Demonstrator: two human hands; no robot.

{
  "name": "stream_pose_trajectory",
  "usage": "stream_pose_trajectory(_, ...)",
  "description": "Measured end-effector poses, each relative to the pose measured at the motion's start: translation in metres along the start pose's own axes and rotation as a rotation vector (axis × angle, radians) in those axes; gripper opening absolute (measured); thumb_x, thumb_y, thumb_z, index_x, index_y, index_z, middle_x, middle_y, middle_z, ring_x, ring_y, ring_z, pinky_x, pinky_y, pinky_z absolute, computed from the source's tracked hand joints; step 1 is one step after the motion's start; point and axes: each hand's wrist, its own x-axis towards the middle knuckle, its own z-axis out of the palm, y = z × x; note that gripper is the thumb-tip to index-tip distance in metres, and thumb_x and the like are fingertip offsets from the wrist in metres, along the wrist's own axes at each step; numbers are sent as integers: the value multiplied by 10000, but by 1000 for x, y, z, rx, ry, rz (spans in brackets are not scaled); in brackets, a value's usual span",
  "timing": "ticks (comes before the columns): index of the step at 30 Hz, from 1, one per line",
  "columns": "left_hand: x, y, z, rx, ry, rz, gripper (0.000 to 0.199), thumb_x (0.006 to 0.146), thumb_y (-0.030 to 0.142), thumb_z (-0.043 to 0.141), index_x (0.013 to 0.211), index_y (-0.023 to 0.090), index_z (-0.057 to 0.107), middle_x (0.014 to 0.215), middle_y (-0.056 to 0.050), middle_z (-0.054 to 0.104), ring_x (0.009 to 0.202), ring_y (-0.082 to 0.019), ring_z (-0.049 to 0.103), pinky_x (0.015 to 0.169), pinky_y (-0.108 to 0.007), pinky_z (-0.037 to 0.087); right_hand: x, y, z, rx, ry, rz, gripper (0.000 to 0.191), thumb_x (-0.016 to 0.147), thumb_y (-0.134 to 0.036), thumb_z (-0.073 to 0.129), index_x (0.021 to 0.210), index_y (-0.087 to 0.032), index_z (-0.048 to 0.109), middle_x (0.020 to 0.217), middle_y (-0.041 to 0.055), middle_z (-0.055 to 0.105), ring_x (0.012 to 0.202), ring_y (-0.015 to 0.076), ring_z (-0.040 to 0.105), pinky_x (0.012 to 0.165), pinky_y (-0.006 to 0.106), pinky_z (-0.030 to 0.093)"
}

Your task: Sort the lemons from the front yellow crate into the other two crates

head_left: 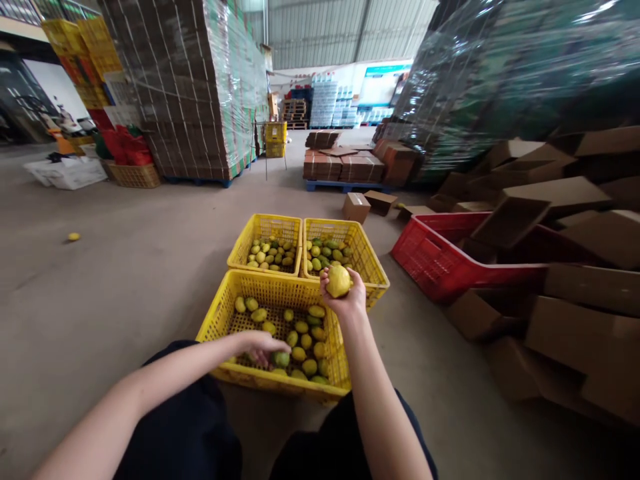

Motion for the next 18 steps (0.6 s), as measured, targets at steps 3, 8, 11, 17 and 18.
stream_pose_trajectory(3, -2, 54, -68, -161, 257, 108, 603, 808, 698, 556, 1002, 139, 671, 862, -149, 741, 971, -293, 713, 739, -335, 578, -4, -8, 0, 11, -6, -16, 254, 889, -336, 445, 981, -164, 607, 697, 54, 650, 560, 146, 604, 417, 198, 523)
stream_pose_trajectory(8, -10, 96, -108, -454, 477, 227, 447, 896, 558, 496, 1044, 156, 623, 1071, -136, 740, 939, -192, 717, 710, -238, 553, -3, -15, -3, -9, 61, 17, 264, 926, -346, 420, 961, -157, 601, 679, 53, 641, 562, 143, 607, 429, 193, 530)
stream_pose_trajectory(11, -12, 64, -71, -387, 417, 194, 244, 868, 392, 557, 854, 165, 645, 946, -85, 762, 840, -158, 724, 717, -222, 535, -1, -18, -6, -43, 78, 9, 257, 931, -339, 428, 964, -156, 604, 676, 60, 650, 566, 149, 613, 446, 203, 542)
stream_pose_trajectory(17, -12, 4, -27, -204, 295, 140, 214, 827, 383, 564, 773, 182, 612, 818, -55, 748, 771, -182, 722, 726, -271, 537, 5, -11, -18, -220, 77, 28, 248, 929, -346, 433, 980, -169, 599, 649, 39, 637, 561, 147, 611, 464, 208, 529)
stream_pose_trajectory(18, -13, 0, -27, -152, 282, 162, 213, 819, 388, 579, 775, 184, 618, 843, -57, 751, 814, -198, 724, 755, -285, 536, 7, -6, -22, -291, 78, 42, 251, 931, -353, 431, 983, -171, 595, 641, 32, 632, 563, 146, 612, 474, 208, 530)
